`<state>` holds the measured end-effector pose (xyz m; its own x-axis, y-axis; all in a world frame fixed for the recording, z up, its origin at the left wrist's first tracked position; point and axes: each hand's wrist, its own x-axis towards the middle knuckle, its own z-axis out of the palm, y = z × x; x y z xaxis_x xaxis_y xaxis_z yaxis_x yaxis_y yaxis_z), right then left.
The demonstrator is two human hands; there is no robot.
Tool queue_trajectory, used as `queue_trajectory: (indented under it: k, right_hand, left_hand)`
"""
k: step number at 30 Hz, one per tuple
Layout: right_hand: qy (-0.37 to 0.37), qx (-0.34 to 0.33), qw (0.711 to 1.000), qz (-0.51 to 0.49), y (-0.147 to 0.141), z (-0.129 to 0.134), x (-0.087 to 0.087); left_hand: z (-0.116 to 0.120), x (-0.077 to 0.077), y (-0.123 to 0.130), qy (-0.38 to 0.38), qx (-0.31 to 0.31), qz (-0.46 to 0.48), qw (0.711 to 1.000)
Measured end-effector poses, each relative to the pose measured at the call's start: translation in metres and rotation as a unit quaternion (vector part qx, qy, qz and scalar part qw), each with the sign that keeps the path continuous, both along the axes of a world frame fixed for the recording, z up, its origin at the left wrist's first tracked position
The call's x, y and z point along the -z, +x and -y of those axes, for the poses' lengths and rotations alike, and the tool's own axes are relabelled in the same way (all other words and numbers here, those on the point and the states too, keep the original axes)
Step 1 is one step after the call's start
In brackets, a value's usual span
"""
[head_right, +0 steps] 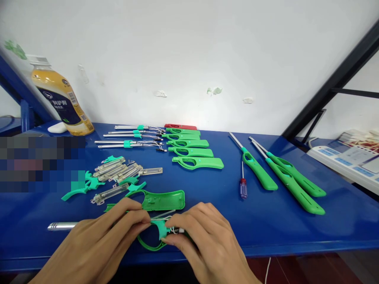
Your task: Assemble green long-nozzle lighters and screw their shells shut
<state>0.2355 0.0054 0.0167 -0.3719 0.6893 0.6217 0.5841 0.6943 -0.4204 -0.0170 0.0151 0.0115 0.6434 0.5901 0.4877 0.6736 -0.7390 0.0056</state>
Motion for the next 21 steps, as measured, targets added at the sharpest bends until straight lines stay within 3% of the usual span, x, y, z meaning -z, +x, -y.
queue_trajectory:
  k: [7, 21]
  right_hand:
    - [-0.028, -0.022, 0.999, -0.002, 0.0044, 0.0015, -0.0004]
    - [-0.013, -0.007, 1.0, 0.0, 0.0049, 0.0024, -0.0042]
  left_hand:
    - [0.0021, 0.0033, -0.0028, -0.003, -0.003, -0.033, 0.999]
    - [0.0023, 0.0052, -0.0057, -0.034, -0.026, -0.042, 0.998]
